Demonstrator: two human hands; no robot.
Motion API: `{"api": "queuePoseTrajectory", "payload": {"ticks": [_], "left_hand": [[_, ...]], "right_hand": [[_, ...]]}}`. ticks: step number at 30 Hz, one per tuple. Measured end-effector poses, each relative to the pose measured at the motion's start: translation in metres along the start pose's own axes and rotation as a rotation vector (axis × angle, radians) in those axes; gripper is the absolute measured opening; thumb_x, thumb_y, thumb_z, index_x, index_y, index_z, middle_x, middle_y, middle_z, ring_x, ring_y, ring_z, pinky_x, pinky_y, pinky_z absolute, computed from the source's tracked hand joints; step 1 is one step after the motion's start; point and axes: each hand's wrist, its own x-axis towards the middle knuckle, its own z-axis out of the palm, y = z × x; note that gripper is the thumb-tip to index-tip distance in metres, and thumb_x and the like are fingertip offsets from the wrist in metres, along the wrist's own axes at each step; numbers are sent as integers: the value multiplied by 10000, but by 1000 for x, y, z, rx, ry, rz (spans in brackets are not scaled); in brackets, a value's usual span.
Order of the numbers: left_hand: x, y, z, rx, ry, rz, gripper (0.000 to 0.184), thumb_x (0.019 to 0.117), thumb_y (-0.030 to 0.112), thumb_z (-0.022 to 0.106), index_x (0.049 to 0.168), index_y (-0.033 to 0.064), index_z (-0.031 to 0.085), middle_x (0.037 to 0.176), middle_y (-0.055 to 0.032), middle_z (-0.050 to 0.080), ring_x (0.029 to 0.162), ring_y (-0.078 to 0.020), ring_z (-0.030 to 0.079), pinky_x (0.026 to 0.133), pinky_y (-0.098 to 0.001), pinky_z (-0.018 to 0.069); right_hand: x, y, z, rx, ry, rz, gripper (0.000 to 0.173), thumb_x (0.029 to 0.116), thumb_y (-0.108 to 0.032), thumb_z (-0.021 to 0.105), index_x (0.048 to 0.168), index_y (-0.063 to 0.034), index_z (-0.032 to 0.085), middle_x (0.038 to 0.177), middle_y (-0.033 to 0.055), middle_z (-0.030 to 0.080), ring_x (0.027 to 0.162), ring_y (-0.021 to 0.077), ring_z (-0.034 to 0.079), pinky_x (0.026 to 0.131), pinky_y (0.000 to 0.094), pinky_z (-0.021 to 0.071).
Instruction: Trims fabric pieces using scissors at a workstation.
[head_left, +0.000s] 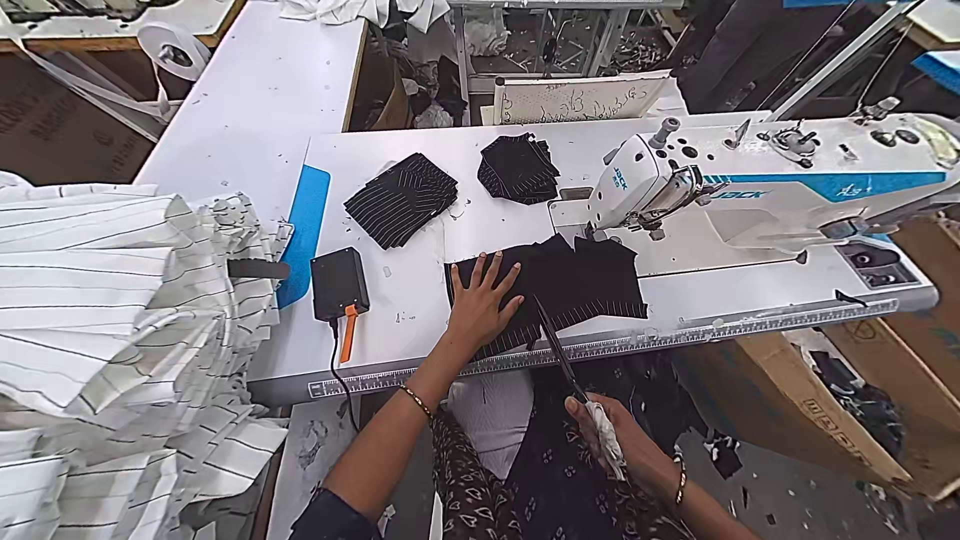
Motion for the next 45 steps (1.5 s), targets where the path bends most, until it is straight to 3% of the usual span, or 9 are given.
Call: {"api": "queuePoseTrajectory", "payload": {"ticks": [10, 18, 25, 31, 35, 37, 39, 41, 45], "left_hand": [[-2, 2, -1, -6, 4, 0, 624, 1055, 619, 241, 1622, 364, 286, 1715, -64, 192, 1578, -384, 119, 1142, -781, 24], [-5, 2, 4, -9, 88, 24, 703, 1032, 655, 288, 1623, 275, 318, 1691, -83, 266, 1556, -386, 222, 1143, -779, 76], [-5, 3, 5, -20, 108, 22, 785, 1017, 655, 346, 1623, 158, 311, 1686, -85, 281, 1556, -350, 242, 1168, -746, 80], [-6, 3, 7, -57, 127, 4, 843, 1005, 664, 359, 1613, 83, 310, 1679, -94, 295, 1558, -332, 243, 1185, -723, 65], [-6, 4, 3, -68, 97, 17, 900, 987, 677, 410, 1616, 48, 274, 1684, -119, 270, 1565, -311, 230, 1207, -685, 71], [-6, 1, 4, -75, 155, 108, 878, 973, 647, 486, 1582, 29, 353, 1646, -160, 345, 1536, -355, 295, 1193, -698, 133], [-9, -5, 1, -83, 221, 243, 685, 966, 544, 590, 1451, 62, 551, 1527, -209, 493, 1450, -444, 412, 1145, -740, 217], [-14, -10, -15, -68, 145, 301, 502, 955, 474, 651, 1317, 126, 663, 1452, -202, 556, 1408, -463, 449, 1129, -753, 225], [-28, -12, -29, -104, 104, 183, 408, 980, 408, 646, 1148, 44, 721, 1310, -197, 652, 1325, -430, 547, 1137, -731, 239]], "right_hand": [[13, -8, 1, -12, 29, -19, 344, 1003, -374, 655, 792, -122, 554, 545, -53, 498, 437, 33, 484, 440, 185, 417], [30, -23, -1, -55, 20, -39, 352, 1000, -376, 663, 779, -130, 542, 544, -55, 491, 453, 39, 484, 469, 196, 419], [37, -42, 3, -23, -22, -47, 378, 1056, -386, 559, 768, -141, 558, 566, -62, 500, 461, 39, 488, 463, 198, 432], [42, -42, 3, 9, 1, -73, 323, 1025, -323, 633, 774, -127, 577, 560, -61, 516, 456, 28, 487, 459, 186, 420], [45, -53, 0, 3, -29, -59, 342, 1061, -337, 565, 785, -135, 579, 567, -75, 514, 461, 21, 491, 460, 183, 429], [47, -62, -4, -17, -51, -32, 345, 1069, -357, 545, 800, -141, 571, 576, -78, 504, 468, 23, 490, 465, 182, 429], [45, -62, -10, -27, -52, -38, 340, 1064, -342, 559, 794, -136, 572, 570, -75, 502, 464, 26, 484, 462, 183, 421], [35, -56, -17, -37, -49, -24, 339, 1060, -340, 570, 791, -134, 585, 569, -73, 509, 461, 29, 485, 460, 186, 423], [12, -34, -21, 0, -76, 21, 343, 1059, -358, 565, 790, -145, 561, 577, -67, 510, 458, 27, 485, 445, 177, 413]]}}
